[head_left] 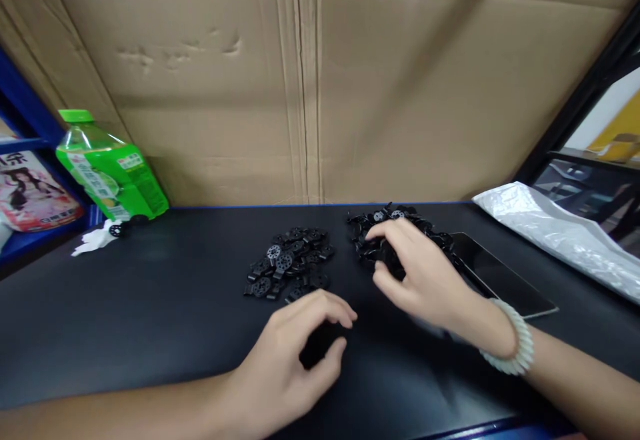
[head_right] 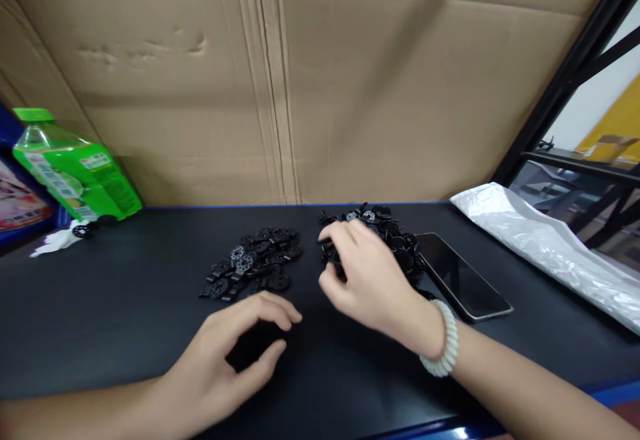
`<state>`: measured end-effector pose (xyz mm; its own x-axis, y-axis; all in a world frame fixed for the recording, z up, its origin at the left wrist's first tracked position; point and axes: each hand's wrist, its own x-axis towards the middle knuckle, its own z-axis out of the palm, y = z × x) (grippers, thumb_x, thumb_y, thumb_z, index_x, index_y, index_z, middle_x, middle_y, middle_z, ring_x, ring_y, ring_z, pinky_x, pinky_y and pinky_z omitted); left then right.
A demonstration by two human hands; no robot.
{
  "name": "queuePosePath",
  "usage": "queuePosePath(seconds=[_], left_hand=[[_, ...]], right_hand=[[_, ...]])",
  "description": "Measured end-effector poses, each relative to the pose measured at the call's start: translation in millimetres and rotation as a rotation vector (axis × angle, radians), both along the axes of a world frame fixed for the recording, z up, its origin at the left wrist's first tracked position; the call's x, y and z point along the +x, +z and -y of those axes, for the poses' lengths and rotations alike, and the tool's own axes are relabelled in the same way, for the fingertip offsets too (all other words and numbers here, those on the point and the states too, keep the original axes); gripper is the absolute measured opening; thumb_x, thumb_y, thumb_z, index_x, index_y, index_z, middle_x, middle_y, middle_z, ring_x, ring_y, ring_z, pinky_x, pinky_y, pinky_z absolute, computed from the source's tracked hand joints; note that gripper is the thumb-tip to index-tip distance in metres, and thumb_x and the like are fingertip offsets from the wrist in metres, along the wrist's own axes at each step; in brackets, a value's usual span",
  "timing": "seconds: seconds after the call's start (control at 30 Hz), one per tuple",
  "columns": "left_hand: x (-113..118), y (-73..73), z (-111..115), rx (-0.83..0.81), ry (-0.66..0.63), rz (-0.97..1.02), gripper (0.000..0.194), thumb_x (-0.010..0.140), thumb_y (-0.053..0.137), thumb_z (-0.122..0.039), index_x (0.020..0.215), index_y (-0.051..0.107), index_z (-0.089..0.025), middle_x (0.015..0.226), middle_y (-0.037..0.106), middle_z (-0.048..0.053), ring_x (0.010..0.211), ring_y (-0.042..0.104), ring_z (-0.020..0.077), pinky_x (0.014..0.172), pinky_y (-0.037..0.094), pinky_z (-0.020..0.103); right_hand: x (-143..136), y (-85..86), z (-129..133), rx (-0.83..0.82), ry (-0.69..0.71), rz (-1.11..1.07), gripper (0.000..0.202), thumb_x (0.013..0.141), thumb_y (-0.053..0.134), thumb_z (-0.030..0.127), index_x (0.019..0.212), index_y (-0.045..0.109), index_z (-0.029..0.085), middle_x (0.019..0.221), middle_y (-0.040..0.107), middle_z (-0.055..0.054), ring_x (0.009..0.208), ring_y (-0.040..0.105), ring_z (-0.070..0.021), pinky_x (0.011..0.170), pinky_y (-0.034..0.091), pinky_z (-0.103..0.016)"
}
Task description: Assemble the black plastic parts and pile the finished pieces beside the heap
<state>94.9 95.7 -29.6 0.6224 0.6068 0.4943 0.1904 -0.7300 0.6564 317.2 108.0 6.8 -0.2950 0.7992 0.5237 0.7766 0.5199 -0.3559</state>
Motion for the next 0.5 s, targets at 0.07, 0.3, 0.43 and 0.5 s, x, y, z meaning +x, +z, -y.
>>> queuePosePath(seconds=[0.07,0.3,0.43,0.5], left_hand=[[0,2.1,4,0.089,-0.143,-0.1,0.026,0.081,0.053,0.0,0.101,0.056,-0.017,0.099,0.065,0.006,0.095,0.061,0.0169,0.087,0.052,0.027],[2,7.6,8,0.296,-0.25,-0.255,0.02,0.083,0.051,0.0,0.099,0.06,-0.009,0.094,0.068,0.011,0.092,0.062,0.0201,0.088,0.052,0.03],[1,6.5,10,0.33,-0.243,-0.286,0.018,0.084,0.051,-0.002,0.095,0.063,-0.009,0.086,0.07,0.009,0.08,0.065,0.019,0.077,0.054,0.03],[0,5.9,10,0.335,-0.241,-0.295,0.018,0.083,0.051,-0.002,0.093,0.064,-0.01,0.083,0.07,0.008,0.078,0.066,0.0192,0.074,0.055,0.03]], right_hand=[[9,1.0,-10,0.149,-0.197,0.156,0.036,0.075,0.052,0.012,0.111,0.054,0.01,0.112,0.056,-0.016,0.109,0.049,-0.0322,0.094,0.04,-0.049],[-7,-12.2,0,0.075,0.118,0.265,0.047,0.079,0.044,0.004,0.125,0.051,0.011,0.124,0.054,-0.013,0.118,0.047,-0.0249,0.104,0.04,-0.042],[-22,-23.6,13,-0.037,0.405,0.422,0.046,0.089,0.041,0.01,0.135,0.044,0.01,0.139,0.048,-0.014,0.131,0.039,-0.0265,0.107,0.04,-0.045],[-24,-27.8,15,-0.046,0.404,0.442,0.039,0.091,0.041,0.012,0.13,0.049,0.009,0.136,0.052,-0.015,0.128,0.043,-0.0279,0.103,0.043,-0.046]])
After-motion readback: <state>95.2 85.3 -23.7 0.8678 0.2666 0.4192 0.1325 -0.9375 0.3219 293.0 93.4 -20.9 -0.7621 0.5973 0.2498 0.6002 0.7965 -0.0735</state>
